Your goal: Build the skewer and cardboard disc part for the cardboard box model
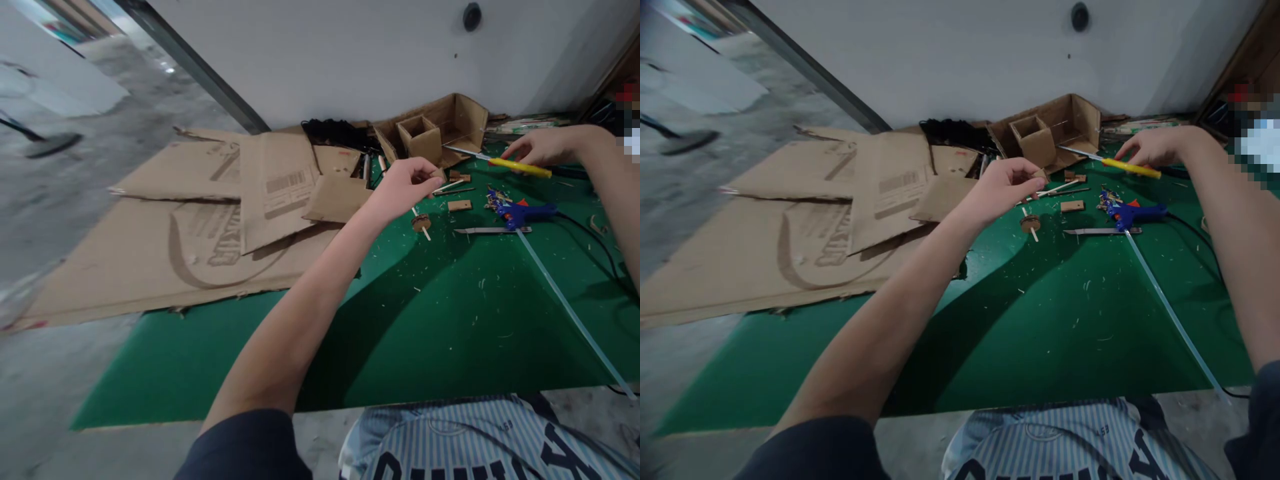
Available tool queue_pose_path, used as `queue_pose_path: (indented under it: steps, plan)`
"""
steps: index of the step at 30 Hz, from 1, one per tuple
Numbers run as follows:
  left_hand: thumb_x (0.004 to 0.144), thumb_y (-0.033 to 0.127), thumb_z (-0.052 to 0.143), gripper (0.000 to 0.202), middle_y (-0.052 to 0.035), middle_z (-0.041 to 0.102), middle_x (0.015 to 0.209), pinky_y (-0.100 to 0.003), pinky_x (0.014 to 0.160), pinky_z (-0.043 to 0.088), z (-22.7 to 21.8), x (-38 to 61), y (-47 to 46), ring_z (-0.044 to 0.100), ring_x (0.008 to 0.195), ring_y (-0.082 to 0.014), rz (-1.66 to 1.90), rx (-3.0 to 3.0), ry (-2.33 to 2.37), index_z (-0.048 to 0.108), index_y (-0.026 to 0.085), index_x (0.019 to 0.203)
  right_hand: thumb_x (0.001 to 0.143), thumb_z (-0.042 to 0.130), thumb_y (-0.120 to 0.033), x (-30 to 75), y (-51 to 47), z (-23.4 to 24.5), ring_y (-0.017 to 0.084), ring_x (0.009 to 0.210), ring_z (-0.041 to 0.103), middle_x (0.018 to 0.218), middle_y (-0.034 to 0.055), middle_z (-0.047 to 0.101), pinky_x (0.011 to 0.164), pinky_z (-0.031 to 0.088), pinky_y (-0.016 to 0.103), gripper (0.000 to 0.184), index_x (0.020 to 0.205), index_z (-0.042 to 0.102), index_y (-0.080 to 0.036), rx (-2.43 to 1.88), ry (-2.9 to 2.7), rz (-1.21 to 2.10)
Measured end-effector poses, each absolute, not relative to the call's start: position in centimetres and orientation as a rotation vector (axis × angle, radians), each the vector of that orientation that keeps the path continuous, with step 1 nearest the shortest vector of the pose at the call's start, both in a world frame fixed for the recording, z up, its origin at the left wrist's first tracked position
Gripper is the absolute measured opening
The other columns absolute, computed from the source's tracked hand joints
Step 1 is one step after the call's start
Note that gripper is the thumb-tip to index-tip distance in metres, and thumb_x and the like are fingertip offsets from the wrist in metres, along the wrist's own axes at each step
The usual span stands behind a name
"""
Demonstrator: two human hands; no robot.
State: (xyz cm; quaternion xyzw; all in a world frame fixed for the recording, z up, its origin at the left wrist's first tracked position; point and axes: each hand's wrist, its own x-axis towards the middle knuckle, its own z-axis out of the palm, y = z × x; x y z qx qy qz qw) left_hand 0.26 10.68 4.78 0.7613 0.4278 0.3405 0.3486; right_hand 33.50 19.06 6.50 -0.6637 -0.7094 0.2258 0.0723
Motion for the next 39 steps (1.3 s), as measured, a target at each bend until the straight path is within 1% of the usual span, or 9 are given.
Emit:
queue_pose_path:
  steps: [3,9,14,16,19,23,26,32,39]
  plan:
    - [0.088,0.017,0.067,0.007,-0.0034,0.071,0.083,-0.032,0.074,0.050,4.1,-0.6,12.1,0.063,0.076,-0.0164,0.894,2.079,1.226,0.066,0.019,0.081,0.096,0.068,-0.022,32.2,18.6,8.7,0.014,0.083,0.065,0.102,0.0063,0.079,0.075,0.044,0.034,0.043,0.139,0.072,-0.016,-2.089,-2.078,0.951]
    - [0.081,0.014,0.071,0.008,-0.0045,0.072,0.086,-0.035,0.084,0.052,2.4,-2.6,15.5,0.065,0.086,-0.0200,1.056,2.122,1.354,0.066,0.021,0.081,0.085,0.083,-0.021,31.8,18.0,13.3,0.023,0.090,0.068,0.123,0.0109,0.075,0.078,0.051,0.041,0.050,0.134,0.074,-0.022,-2.278,-2.348,0.391]
    - [0.082,0.013,0.070,0.008,-0.0033,0.071,0.084,-0.032,0.081,0.054,2.0,-2.8,16.3,0.065,0.082,-0.0166,1.150,1.968,1.285,0.067,0.020,0.081,0.081,0.086,-0.039,33.0,14.3,14.6,0.030,0.086,0.067,0.111,0.0144,0.075,0.077,0.055,0.052,0.048,0.126,0.075,-0.025,-2.265,-2.411,0.044]
    - [0.086,0.015,0.068,0.008,-0.0033,0.070,0.083,-0.030,0.075,0.056,2.3,-2.5,16.0,0.066,0.079,-0.0152,1.202,1.801,1.232,0.066,0.021,0.081,0.078,0.087,-0.032,32.3,12.0,13.8,0.030,0.087,0.067,0.109,0.0144,0.073,0.081,0.057,0.054,0.050,0.126,0.074,-0.023,-2.067,-2.369,0.153]
    - [0.095,0.022,0.063,0.010,-0.0052,0.072,0.089,-0.027,0.069,0.058,2.9,-1.7,15.1,0.070,0.082,-0.0145,1.246,1.555,1.147,0.063,0.022,0.085,0.075,0.082,-0.027,30.0,9.2,11.4,0.027,0.085,0.067,0.098,0.0082,0.069,0.077,0.063,0.052,0.058,0.130,0.066,-0.024,-1.716,-1.991,0.707]
    - [0.098,0.035,0.068,0.017,-0.0055,0.074,0.094,-0.027,0.074,0.062,3.5,-1.0,14.3,0.074,0.091,-0.0154,1.278,1.556,1.125,0.061,0.023,0.089,0.065,0.090,-0.048,26.8,7.9,8.7,0.023,0.075,0.065,0.090,0.0041,0.068,0.067,0.067,0.048,0.060,0.113,0.061,-0.026,-1.433,-1.765,1.007]
    - [0.100,0.044,0.066,0.023,-0.0053,0.074,0.095,-0.027,0.076,0.062,3.7,-1.0,14.2,0.075,0.097,-0.0166,1.320,1.616,1.144,0.061,0.023,0.093,0.062,0.091,-0.058,25.7,7.9,7.9,0.022,0.072,0.066,0.096,0.0052,0.072,0.064,0.066,0.045,0.068,0.113,0.059,-0.027,-1.381,-1.811,1.080]
    - [0.103,0.064,0.056,0.039,-0.0038,0.073,0.106,-0.031,0.078,0.059,4.0,-1.7,14.5,0.073,0.103,-0.0180,1.433,1.701,1.173,0.058,0.026,0.110,0.081,0.076,-0.067,24.8,6.7,8.5,0.032,0.107,0.072,0.123,0.0087,0.071,0.061,0.065,0.038,0.065,0.134,0.056,-0.034,-1.425,-2.030,1.066]
    - [0.086,0.080,0.070,0.060,0.0047,0.065,0.096,-0.032,0.084,0.054,5.2,-1.9,13.9,0.059,0.088,-0.0093,1.585,1.621,0.830,0.046,0.027,0.103,0.089,0.061,-0.077,23.5,5.1,9.6,0.027,0.088,0.072,0.119,0.0075,0.073,0.062,0.059,0.039,0.056,0.125,0.059,-0.033,-1.374,-2.197,0.959]
